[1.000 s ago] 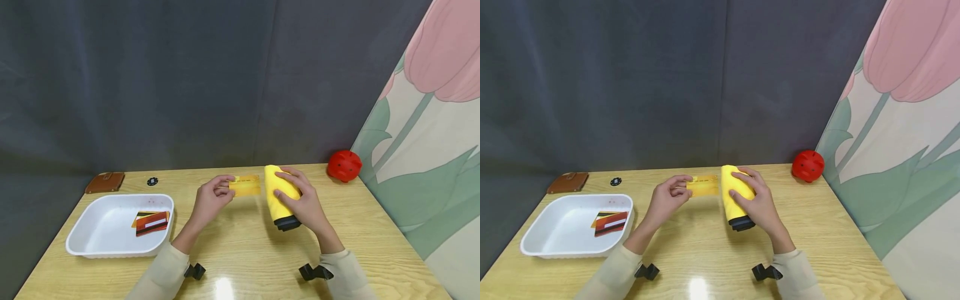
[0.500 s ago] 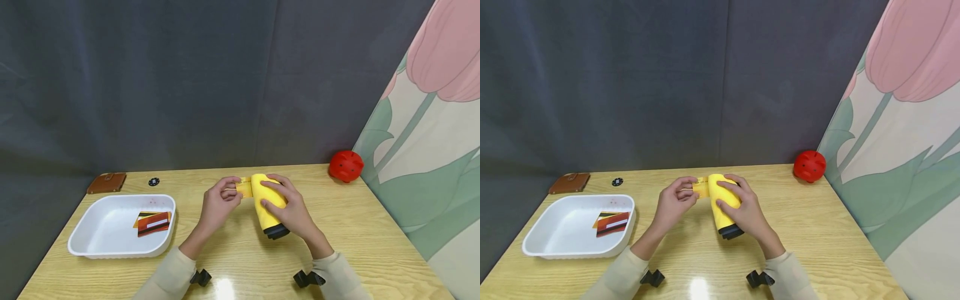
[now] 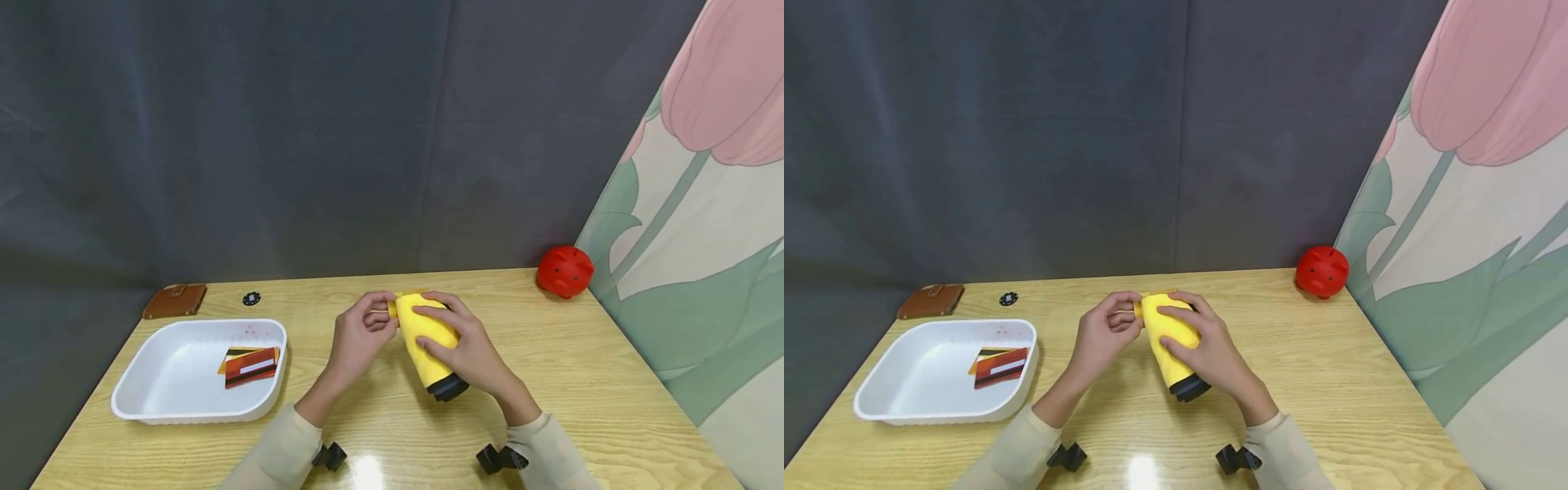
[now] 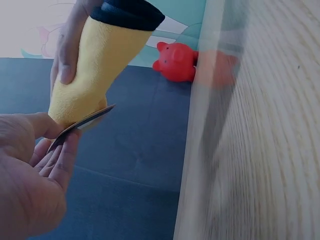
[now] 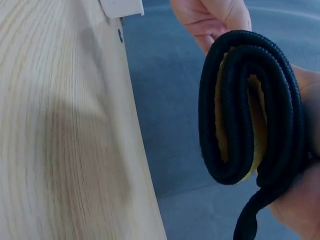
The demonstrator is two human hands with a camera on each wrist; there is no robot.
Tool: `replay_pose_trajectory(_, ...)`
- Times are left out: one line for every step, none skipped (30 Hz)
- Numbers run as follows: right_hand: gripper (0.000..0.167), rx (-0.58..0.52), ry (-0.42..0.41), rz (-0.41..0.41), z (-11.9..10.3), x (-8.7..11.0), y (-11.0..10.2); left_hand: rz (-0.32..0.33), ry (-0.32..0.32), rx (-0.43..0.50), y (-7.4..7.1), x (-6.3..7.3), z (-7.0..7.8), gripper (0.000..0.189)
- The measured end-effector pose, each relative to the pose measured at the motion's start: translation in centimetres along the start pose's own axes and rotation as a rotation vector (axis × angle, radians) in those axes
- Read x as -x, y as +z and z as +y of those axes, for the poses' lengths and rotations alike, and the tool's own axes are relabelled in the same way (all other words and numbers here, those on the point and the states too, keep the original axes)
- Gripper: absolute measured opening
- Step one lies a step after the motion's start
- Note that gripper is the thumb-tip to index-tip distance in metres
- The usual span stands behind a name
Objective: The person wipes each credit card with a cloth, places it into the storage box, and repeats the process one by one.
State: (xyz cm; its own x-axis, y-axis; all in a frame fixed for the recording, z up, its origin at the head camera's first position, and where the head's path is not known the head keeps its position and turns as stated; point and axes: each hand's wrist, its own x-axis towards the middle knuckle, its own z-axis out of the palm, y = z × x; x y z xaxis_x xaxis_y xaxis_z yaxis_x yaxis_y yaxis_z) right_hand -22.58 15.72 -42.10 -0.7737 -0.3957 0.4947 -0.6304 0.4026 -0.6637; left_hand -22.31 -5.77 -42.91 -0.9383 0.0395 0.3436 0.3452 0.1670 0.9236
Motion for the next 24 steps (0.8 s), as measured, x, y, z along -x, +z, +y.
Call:
replay_pose_trajectory(0.046,0.010,0.009,0.006,0.1,0.0,-0.1,0.000,0.002,0.001,0.0,0.0,0.0,0.033)
replay_pose_trajectory(0.046,0.018,0.022,0.012,0.1,-0.1,-0.2,-0.002,0.004,0.004,0.0,0.1,0.1,0.033)
replay_pose_trajectory(0.047,0.025,0.037,0.019,0.2,-0.1,-0.4,-0.004,0.007,0.007,0.0,0.1,0.1,0.032)
replay_pose_trajectory(0.048,0.028,0.052,0.028,0.3,-0.2,-0.5,-0.007,0.011,0.010,0.1,0.1,0.1,0.032)
replay_pose_trajectory(0.048,0.025,0.068,0.036,0.4,-0.2,-0.7,-0.011,0.017,0.013,0.1,0.1,0.1,0.032)
replay_pose_trajectory(0.049,0.029,0.082,0.046,0.6,-0.1,-0.9,-0.017,0.020,0.016,0.2,0.2,0.1,0.031)
replay_pose_trajectory(0.049,0.029,0.094,0.056,0.9,-0.1,-1.1,-0.024,0.023,0.015,0.2,0.2,0.2,0.031)
replay_pose_trajectory(0.048,0.029,0.108,0.065,1.2,0.0,-1.4,-0.030,0.025,0.018,0.3,0.3,0.2,0.031)
replay_pose_trajectory(0.048,0.030,0.122,0.075,1.5,0.1,-1.6,-0.035,0.030,0.019,0.3,0.3,0.3,0.031)
replay_pose_trajectory(0.047,0.032,0.132,0.084,1.9,0.1,-1.8,-0.037,0.033,0.018,0.4,0.3,0.3,0.031)
replay_pose_trajectory(0.047,0.035,0.143,0.093,2.2,0.2,-2.1,-0.037,0.035,0.018,0.4,0.3,0.3,0.031)
replay_pose_trajectory(0.046,0.040,0.151,0.102,2.5,0.2,-2.4,-0.035,0.035,0.015,0.4,0.3,0.4,0.031)
replay_pose_trajectory(0.046,0.041,0.159,0.111,2.7,0.3,-2.6,-0.030,0.035,0.012,0.3,0.3,0.4,0.031)
replay_pose_trajectory(0.045,0.042,0.162,0.121,2.9,0.3,-2.9,-0.024,0.033,0.006,0.3,0.3,0.4,0.031)
replay_pose_trajectory(0.045,0.044,0.166,0.129,3.1,0.3,-3.1,-0.015,0.029,0.001,0.2,0.2,0.4,0.029)
replay_pose_trajectory(0.045,0.047,0.167,0.137,3.3,0.3,-3.3,-0.006,0.021,-0.006,0.1,0.2,0.4,0.028)
replay_pose_trajectory(0.045,0.049,0.170,0.145,3.3,0.3,-3.6,0.003,0.014,-0.010,0.0,0.1,0.4,0.026)
replay_pose_trajectory(0.045,0.053,0.171,0.152,3.4,0.3,-3.8,0.011,0.005,-0.017,-0.2,0.0,0.3,0.025)
replay_pose_trajectory(0.045,0.055,0.171,0.158,3.5,0.3,-3.9,0.019,-0.002,-0.020,-0.4,-0.1,0.3,0.023)
replay_pose_trajectory(0.045,0.061,0.171,0.163,3.5,0.3,-4.1,0.026,-0.010,-0.023,-0.6,-0.2,0.3,0.022)
replay_pose_trajectory(0.045,0.065,0.173,0.167,3.5,0.3,-4.2,0.034,-0.018,-0.025,-0.7,-0.2,0.3,0.021)
replay_pose_trajectory(0.045,0.065,0.174,0.170,3.5,0.3,-4.3,0.039,-0.022,-0.030,-0.9,-0.3,0.3,0.020)
replay_pose_trajectory(0.045,0.067,0.174,0.172,3.5,0.3,-4.4,0.042,-0.024,-0.037,-1.1,-0.3,0.3,0.020)
replay_pose_trajectory(0.045,0.070,0.172,0.173,3.5,0.3,-4.5,0.046,-0.023,-0.046,-1.3,-0.4,0.3,0.019)
